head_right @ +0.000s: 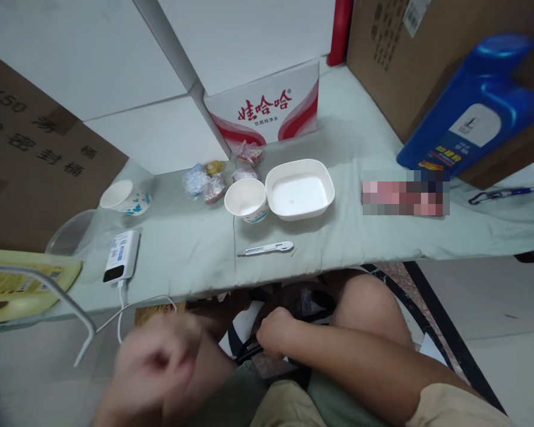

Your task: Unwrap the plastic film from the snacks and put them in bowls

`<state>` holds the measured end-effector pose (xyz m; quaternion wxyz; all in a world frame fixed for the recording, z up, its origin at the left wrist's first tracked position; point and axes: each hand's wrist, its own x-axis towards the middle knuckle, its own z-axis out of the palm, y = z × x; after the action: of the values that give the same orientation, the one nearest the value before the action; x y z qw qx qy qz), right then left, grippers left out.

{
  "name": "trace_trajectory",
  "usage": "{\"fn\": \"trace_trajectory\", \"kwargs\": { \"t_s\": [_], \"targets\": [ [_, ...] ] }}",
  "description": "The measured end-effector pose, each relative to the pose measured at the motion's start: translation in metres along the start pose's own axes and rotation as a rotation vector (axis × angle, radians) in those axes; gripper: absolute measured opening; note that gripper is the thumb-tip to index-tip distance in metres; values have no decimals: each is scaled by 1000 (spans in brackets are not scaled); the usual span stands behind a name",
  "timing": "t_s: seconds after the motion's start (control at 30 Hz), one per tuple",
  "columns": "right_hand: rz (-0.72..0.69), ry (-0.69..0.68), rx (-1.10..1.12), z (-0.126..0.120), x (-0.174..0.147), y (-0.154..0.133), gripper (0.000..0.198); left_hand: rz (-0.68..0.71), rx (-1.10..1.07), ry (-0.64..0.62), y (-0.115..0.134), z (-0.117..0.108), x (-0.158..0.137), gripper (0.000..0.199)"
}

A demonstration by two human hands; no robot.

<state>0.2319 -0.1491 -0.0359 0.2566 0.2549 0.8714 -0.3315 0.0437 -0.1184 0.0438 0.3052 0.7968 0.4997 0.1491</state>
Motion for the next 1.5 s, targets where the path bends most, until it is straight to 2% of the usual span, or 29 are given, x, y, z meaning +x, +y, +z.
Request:
{"fn": "trace_trajectory", "kwargs": {
  "t_s": [0.03, 0.1, 0.17, 0.23, 0.3, 0.37, 0.47, 0.5, 0.57, 0.67, 0.73, 0.83, 0.93, 1.0, 1.03, 1.07, 1.13, 1.2, 1.3, 1.4, 1.5],
  "targets": [
    [3, -5, -5, -1, -1, 0, 34, -31, -34, 26, 2, -3, 12, 30],
    [1, -16, -6, -4, -3, -1, 34, -186, -254, 117, -1, -10, 44, 33],
    [-9, -27, 3, -5, -3, -2, 34, -253, -353, 296, -12, -21, 85, 32],
    [-16, -34, 17, -7, -1, -3, 34, -288, -338, 502, -29, -33, 127, 29],
    [-15, -31, 31, -10, 1, -2, 35, -271, -177, 614, -46, -44, 163, 38],
    [-13, -7, 44, -12, 3, -1, 34, -259, 50, 651, -58, -51, 191, 48],
    [-14, 14, 60, -15, 5, 1, 32, -169, 330, 647, -69, -55, 217, 22],
    [-13, 16, 67, -16, 6, 2, 32, -150, 409, 609, -72, -55, 222, 30],
    [-12, 29, 82, -17, 6, 3, 32, -136, 534, 478, -78, -54, 227, 49],
    [-2, 37, 89, -18, 5, 5, 33, -89, 611, 344, -84, -51, 223, 31],
    [-1, 27, 85, -18, 4, 5, 33, -24, 599, 380, -85, -48, 214, 25],
    [-13, 30, 65, -19, 2, 5, 32, 57, 454, 570, -82, -41, 194, 19],
    [-11, 18, 42, -20, -1, 3, 33, 70, 161, 901, -77, -30, 165, 22],
    [-13, 26, 33, -22, -3, 1, 34, 28, -147, 1127, -74, -22, 144, 33],
    [-19, 43, 27, -24, -5, 0, 34, 0, -354, 1202, -73, -19, 133, 39],
    [-29, 70, 25, -25, -6, 0, 35, -30, -565, 1212, -73, -17, 123, 45],
    [-79, 145, 57, -26, -9, 2, 34, -91, -935, 1113, -73, -16, 103, 50],
    [-177, 259, 162, -26, -13, 6, 31, -153, -1178, 940, -72, -16, 87, 51],
    [-310, 577, 441, -27, -19, 19, 25, -237, -1390, 728, -67, -15, 73, 41],
    [-262, 974, 779, -35, -24, 35, 22, -310, -1528, 534, -52, -9, 73, 22],
    [-191, 1177, 1085, -55, -28, 45, 39, -376, -1668, 256, -29, 2, 79, 19]
  ]
}}
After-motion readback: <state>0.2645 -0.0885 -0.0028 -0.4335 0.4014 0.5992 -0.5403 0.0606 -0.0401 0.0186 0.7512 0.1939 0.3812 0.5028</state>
